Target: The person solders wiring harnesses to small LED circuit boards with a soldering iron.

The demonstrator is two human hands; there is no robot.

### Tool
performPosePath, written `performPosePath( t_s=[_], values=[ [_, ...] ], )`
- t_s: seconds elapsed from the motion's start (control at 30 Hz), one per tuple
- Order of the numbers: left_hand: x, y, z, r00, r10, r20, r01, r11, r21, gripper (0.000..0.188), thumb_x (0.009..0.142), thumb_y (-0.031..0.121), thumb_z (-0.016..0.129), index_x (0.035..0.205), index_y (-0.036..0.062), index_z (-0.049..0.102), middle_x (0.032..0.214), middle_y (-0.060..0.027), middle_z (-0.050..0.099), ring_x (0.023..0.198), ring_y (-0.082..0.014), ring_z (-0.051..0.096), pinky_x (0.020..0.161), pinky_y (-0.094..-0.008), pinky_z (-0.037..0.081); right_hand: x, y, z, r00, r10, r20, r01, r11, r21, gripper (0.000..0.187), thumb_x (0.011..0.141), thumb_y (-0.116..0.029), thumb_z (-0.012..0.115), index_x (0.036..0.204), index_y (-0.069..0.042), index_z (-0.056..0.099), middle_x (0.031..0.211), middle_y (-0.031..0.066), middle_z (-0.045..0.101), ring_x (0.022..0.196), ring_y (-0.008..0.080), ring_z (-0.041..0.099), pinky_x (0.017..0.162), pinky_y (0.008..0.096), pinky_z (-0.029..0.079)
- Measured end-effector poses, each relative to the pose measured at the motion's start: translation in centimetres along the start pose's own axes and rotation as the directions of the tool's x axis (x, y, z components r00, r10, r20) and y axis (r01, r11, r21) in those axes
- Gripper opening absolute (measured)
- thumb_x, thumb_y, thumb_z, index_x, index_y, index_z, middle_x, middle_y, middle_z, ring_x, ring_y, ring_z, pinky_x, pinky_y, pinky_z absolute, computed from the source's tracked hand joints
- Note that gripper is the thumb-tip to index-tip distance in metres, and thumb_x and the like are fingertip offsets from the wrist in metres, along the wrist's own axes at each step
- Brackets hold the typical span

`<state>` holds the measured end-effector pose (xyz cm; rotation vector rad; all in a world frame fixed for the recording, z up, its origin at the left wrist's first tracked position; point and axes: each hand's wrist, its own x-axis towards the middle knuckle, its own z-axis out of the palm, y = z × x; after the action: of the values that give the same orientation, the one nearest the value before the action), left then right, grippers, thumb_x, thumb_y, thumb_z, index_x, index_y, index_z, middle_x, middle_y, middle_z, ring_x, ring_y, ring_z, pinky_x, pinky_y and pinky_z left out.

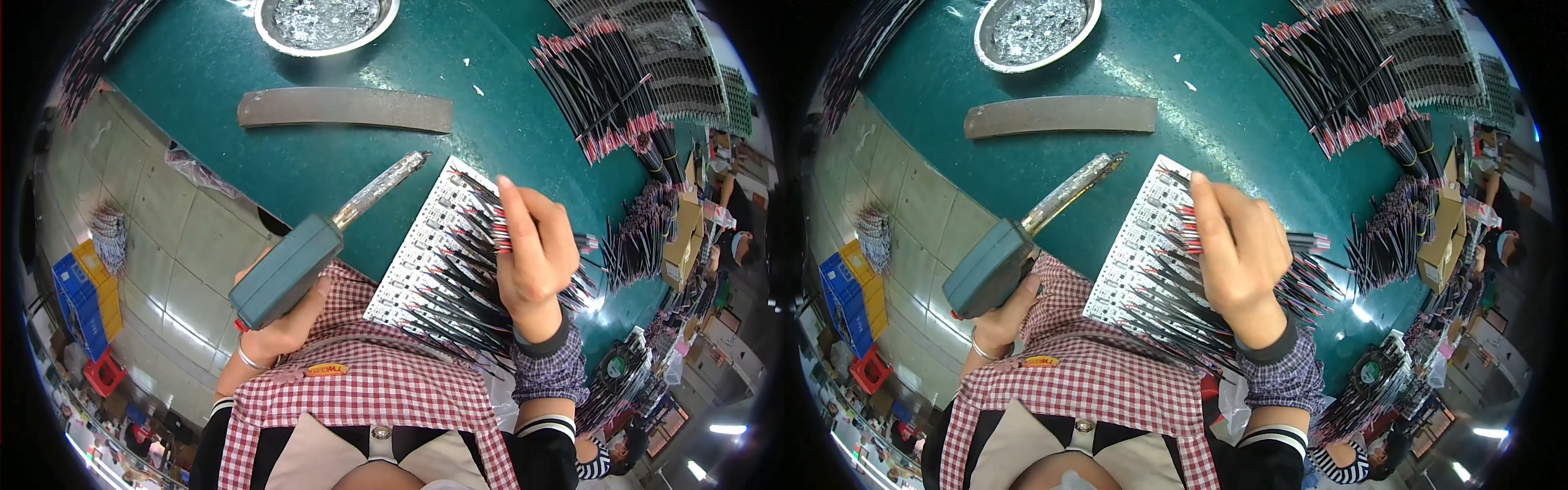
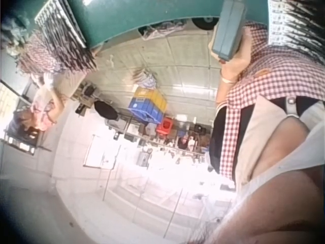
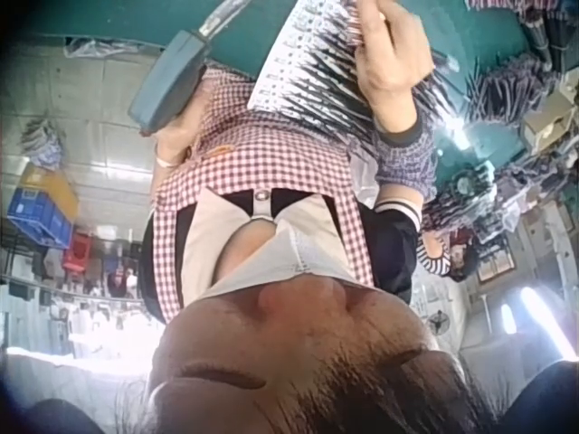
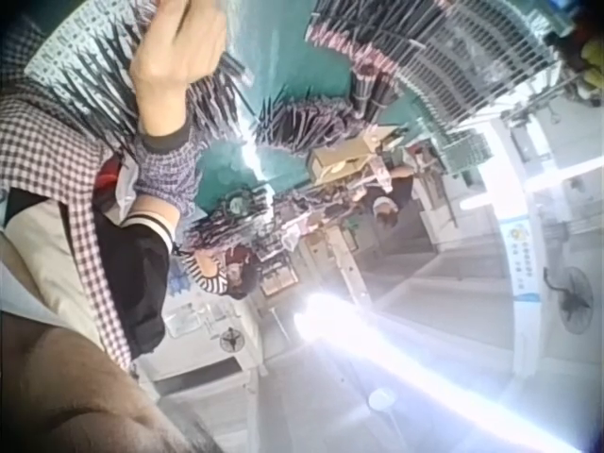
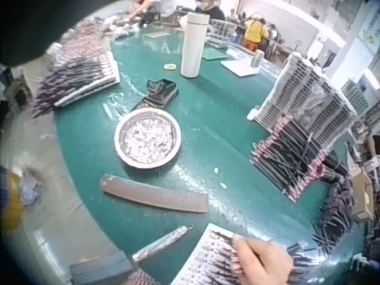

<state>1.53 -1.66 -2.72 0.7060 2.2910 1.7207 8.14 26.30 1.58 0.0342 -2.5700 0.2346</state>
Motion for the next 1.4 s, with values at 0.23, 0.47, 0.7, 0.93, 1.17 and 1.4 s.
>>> performPosePath(
  t_s=[0.23, 0.47, 0.7, 0.93, 1.17, 1.4],
  values=[
    [-0.2, 0.1, 0.2, 0.999, -0.032, 0.041, 0.032, 0.999, -0.001, 0.027, 0.072, -0.002, 0.072, 0.098, -0.0024, 0.069, 0.082, -0.0126, 0.067, 0.068, -0.024, 0.066, 0.061, -0.031, 0.051, -1.0, -1.9, 1.6, 0.955, 0.124, 0.269, -0.13, 0.991, 0.005, 0.054, 0.07, 0.007, 0.062, 0.124, 0.004, 0.06, 0.093, 0.0125, 0.055, 0.084, 0.0262, 0.056, 0.067, 0.0341, 0.049],
    [-0.1, 0.5, 0.2, 0.995, -0.072, 0.065, 0.071, 0.997, 0.008, 0.028, 0.071, -0.003, 0.073, 0.098, -0.0047, 0.069, 0.086, -0.0156, 0.068, 0.07, -0.0238, 0.068, 0.062, -0.0295, 0.054, -1.6, -1.5, 3.1, 0.982, 0.153, 0.113, -0.168, 0.976, 0.141, 0.061, 0.05, 0.015, 0.056, 0.109, 0.001, 0.068, 0.088, 0.0121, 0.059, 0.077, 0.0283, 0.058, 0.065, 0.0379, 0.049],
    [1.4, 1.1, 1.1, 0.996, -0.027, 0.083, 0.028, 1.0, -0.009, 0.025, 0.07, -0.004, 0.072, 0.095, -0.0068, 0.068, 0.087, -0.0164, 0.068, 0.068, -0.0232, 0.068, 0.06, -0.0285, 0.054, -0.6, -0.6, 3.2, 0.984, 0.126, 0.122, -0.132, 0.99, 0.041, 0.053, 0.054, 0.015, 0.058, 0.104, 0.0, 0.068, 0.092, 0.0115, 0.062, 0.078, 0.0272, 0.058, 0.064, 0.0362, 0.049],
    [2.9, 1.9, 1.4, 0.99, 0.012, 0.14, -0.015, 1.0, 0.02, 0.023, 0.071, -0.007, 0.07, 0.094, -0.0063, 0.068, 0.089, -0.0156, 0.068, 0.069, -0.0226, 0.068, 0.061, -0.0283, 0.054, -0.5, -0.5, 3.2, 0.982, 0.099, 0.163, -0.104, 0.994, 0.023, 0.051, 0.055, 0.012, 0.063, 0.104, -0.001, 0.069, 0.093, 0.0089, 0.063, 0.076, 0.0247, 0.057, 0.062, 0.0346, 0.049],
    [3.4, 2.1, 1.4, 0.984, 0.019, 0.18, -0.039, 0.993, 0.109, 0.02, 0.071, -0.007, 0.069, 0.091, -0.0049, 0.067, 0.086, -0.014, 0.066, 0.067, -0.0225, 0.066, 0.06, -0.0291, 0.052, -0.6, -0.2, 3.8, 0.991, 0.041, 0.13, -0.038, 0.999, -0.022, 0.034, 0.068, -0.001, 0.068, 0.102, -0.001, 0.069, 0.092, 0.006, 0.062, 0.074, 0.019, 0.057, 0.053, 0.0287, 0.047],
    [3.7, 2.1, 1.6, 0.988, -0.002, 0.154, -0.004, 0.999, 0.04, 0.02, 0.068, -0.008, 0.068, 0.088, -0.0045, 0.066, 0.083, -0.013, 0.065, 0.066, -0.0229, 0.064, 0.059, -0.0292, 0.051, -0.7, -0.6, 3.8, 0.987, 0.103, 0.122, -0.107, 0.994, 0.027, 0.053, 0.054, 0.011, 0.062, 0.104, -0.001, 0.07, 0.091, 0.0098, 0.061, 0.074, 0.0237, 0.056, 0.06, 0.0331, 0.048]
  ],
)
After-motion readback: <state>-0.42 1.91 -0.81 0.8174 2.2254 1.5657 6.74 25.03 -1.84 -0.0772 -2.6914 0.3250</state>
